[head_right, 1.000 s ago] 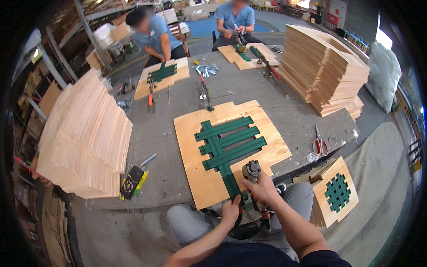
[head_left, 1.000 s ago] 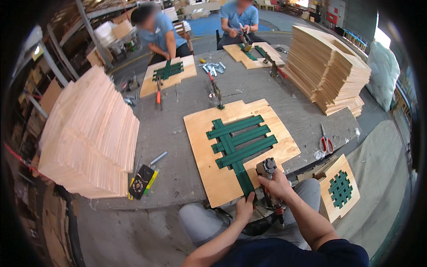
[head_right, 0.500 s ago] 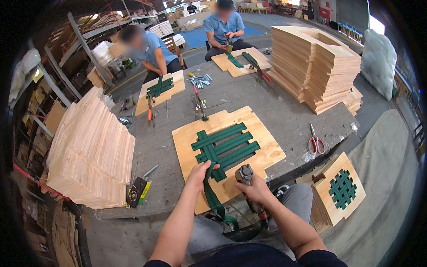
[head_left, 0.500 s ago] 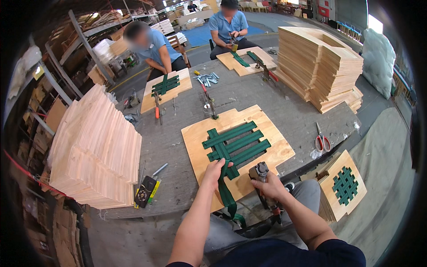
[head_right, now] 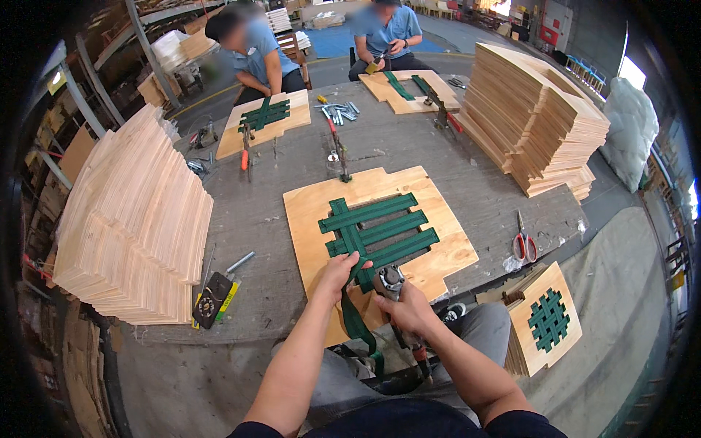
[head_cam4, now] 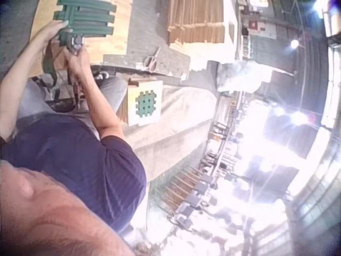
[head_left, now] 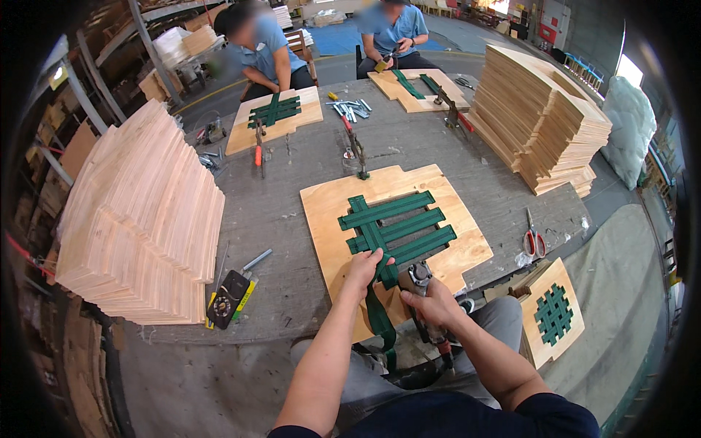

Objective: The person assembles a woven seat by attaching green straps to a wooden board using a pneumatic staple gun. The person repeatedly positions straps and staples them in place to form a grid pattern.

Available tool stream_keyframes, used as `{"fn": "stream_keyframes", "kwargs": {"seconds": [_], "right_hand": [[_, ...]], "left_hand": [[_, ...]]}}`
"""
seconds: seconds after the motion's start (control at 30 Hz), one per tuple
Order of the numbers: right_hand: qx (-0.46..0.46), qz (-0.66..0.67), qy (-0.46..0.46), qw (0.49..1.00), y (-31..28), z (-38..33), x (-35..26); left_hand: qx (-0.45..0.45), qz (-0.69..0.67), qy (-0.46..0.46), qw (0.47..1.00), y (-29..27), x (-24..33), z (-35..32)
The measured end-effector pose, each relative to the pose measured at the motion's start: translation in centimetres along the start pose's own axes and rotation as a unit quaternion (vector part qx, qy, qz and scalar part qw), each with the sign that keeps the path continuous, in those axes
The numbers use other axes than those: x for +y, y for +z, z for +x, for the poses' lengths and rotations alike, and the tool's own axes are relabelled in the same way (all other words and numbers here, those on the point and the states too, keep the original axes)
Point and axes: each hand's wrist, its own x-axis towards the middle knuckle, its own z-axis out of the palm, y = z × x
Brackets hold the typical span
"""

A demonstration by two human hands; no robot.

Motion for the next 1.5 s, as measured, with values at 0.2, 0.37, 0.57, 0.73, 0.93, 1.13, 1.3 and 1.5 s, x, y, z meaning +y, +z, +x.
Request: {"fn": "stream_keyframes", "kwargs": {"seconds": [0.2, 0.37, 0.57, 0.73, 0.93, 1.13, 1.3, 1.5], "right_hand": [[0.002, -0.01, -0.015, 1.0, 0.6, 0.6, -0.1], [0.001, -0.037, -0.006, 0.999, 0.4, 0.4, -0.6], [-0.029, -0.051, -0.01, 0.998, 1.2, 0.2, -2.0], [-0.029, -0.031, 0.003, 0.999, 1.8, 0.1, -1.2], [-0.014, 0.084, 0.019, 0.996, -0.2, 0.1, 0.7], [0.095, 0.262, 0.028, 0.96, -7.3, 0.4, 5.1], [0.127, 0.353, 0.025, 0.927, -14.3, 3.6, 6.4], [0.185, 0.212, 0.032, 0.959, -22.3, 8.3, 7.1]], "left_hand": [[-0.005, -0.012, -0.001, 1.0, 0.0, 0.2, 0.0], [-0.007, -0.01, -0.003, 1.0, 0.6, 0.3, 0.1], [0.002, -0.027, 0.003, 1.0, -0.6, 0.1, 0.5], [-0.002, 0.017, -0.001, 1.0, 0.4, 0.9, 0.2], [0.011, -0.002, 0.013, 1.0, -0.1, 0.0, 0.0], [0.085, 0.198, 0.144, 0.966, 1.6, -1.0, -2.2], [0.186, 0.477, 0.265, 0.817, 3.7, -3.8, -7.5], [0.169, 0.527, 0.239, 0.798, 6.6, -4.6, -10.0]]}}
